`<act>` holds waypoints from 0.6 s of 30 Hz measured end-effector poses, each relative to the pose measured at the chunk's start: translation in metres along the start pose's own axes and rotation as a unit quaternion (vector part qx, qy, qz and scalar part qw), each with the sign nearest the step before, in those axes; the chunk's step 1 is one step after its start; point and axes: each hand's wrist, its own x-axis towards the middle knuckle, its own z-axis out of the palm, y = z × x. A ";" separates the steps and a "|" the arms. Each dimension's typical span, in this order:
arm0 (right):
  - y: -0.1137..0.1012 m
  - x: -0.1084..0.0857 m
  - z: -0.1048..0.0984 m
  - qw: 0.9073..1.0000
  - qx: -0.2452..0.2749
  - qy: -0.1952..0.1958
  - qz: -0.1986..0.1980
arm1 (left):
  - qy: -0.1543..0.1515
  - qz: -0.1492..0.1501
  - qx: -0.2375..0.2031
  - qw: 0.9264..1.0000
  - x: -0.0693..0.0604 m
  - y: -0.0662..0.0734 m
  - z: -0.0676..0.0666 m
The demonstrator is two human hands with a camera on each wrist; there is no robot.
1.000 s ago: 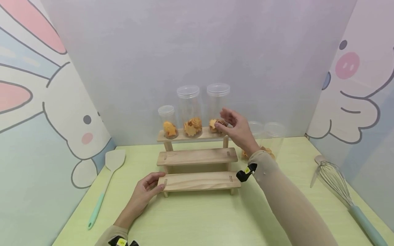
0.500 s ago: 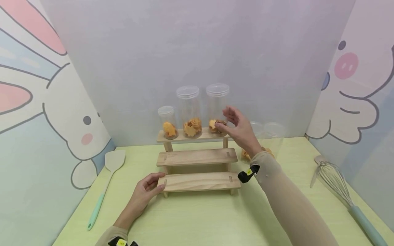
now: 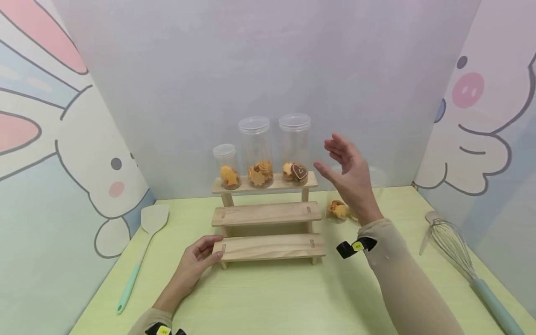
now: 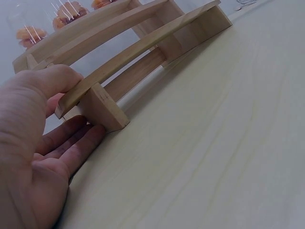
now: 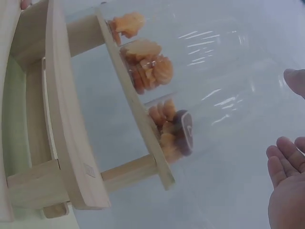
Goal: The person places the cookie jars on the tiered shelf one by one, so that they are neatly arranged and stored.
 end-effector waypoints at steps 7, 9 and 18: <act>-0.015 -0.017 -0.022 0.995 0.074 0.034 -0.054 | -0.002 0.006 0.001 1.000 -0.001 0.000 0.000; -0.018 -0.022 -0.029 0.993 0.089 0.046 -0.066 | -0.003 0.004 0.003 1.000 0.000 0.000 -0.001; -0.015 -0.042 -0.060 0.978 0.148 0.110 -0.096 | -0.006 -0.002 0.002 1.000 -0.001 -0.001 -0.001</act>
